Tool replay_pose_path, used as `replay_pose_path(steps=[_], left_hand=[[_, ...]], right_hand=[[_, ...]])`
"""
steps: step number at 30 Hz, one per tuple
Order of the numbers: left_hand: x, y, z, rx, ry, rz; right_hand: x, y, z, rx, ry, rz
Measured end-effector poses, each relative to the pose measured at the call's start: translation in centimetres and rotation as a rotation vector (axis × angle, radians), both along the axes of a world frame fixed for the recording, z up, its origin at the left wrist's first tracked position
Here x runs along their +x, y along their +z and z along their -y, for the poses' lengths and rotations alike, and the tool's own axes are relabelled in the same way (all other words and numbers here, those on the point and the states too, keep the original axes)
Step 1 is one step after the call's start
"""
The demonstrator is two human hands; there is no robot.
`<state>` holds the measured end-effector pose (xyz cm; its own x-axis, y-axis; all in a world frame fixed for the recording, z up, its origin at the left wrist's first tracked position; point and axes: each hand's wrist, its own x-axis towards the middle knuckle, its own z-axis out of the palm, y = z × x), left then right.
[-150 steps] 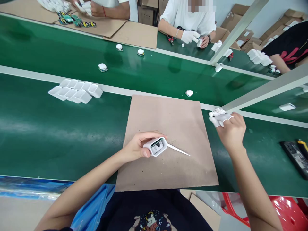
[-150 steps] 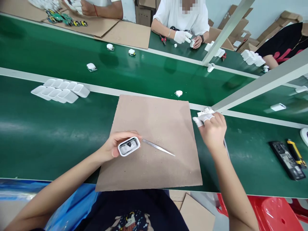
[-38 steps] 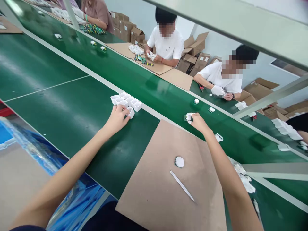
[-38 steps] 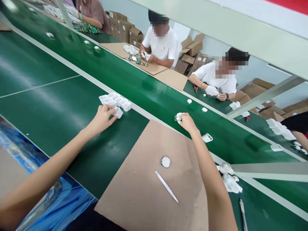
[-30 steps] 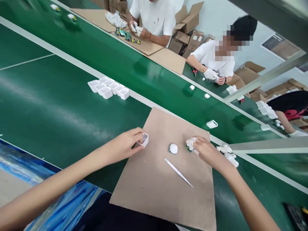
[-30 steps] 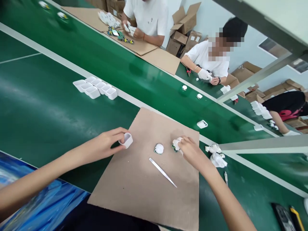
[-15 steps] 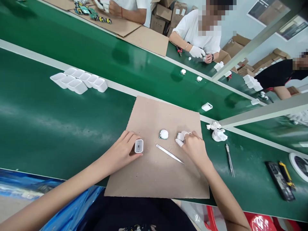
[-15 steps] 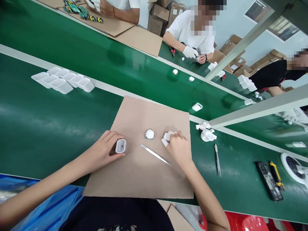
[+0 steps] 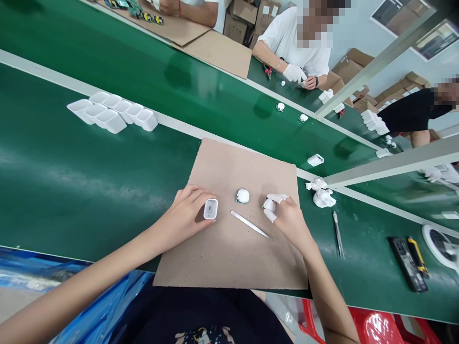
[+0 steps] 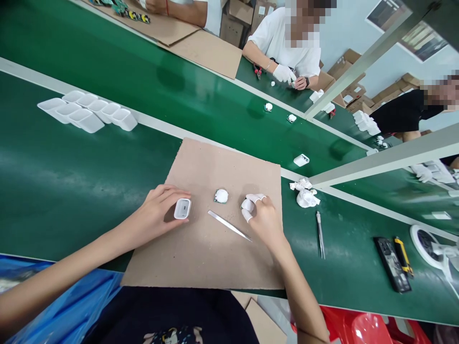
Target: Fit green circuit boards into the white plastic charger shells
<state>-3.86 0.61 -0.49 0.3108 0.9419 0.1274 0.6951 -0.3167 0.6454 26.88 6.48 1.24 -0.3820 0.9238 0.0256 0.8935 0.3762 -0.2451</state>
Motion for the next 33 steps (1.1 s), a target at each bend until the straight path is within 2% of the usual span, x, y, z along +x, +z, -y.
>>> replay_pose_path(steps=[6, 9, 13, 16, 21, 27, 33], left_hand=[[2.6, 3.4, -2.0, 0.106, -0.115, 0.116], [4.0, 4.4, -2.7, 0.145, -0.159, 0.198], [4.8, 4.1, -2.5, 0.186, -0.213, 0.281], [5.2, 3.3, -1.9, 0.191, -0.218, 0.320], [6.2, 2.2, -0.6, 0.149, -0.181, 0.411], [6.7, 1.7, 0.1, 0.094, -0.175, 0.561], [6.8, 1.4, -0.1, 0.289, -0.143, 0.541]], right_hand=[[0.1, 2.5, 1.8, -0.151, 0.142, -0.665], [-0.5, 2.9, 2.4, -0.198, 0.082, -0.863], [-1.4, 2.8, 2.7, -0.213, -0.027, -1.077], [-2.1, 2.6, 3.2, -0.250, -0.042, -1.144], [-3.7, 2.0, 4.4, -0.360, -0.062, -1.109], [-4.4, 0.8, 5.2, -0.370, -0.049, -1.156], [-4.3, -0.1, 6.0, -0.372, -0.003, -1.155]])
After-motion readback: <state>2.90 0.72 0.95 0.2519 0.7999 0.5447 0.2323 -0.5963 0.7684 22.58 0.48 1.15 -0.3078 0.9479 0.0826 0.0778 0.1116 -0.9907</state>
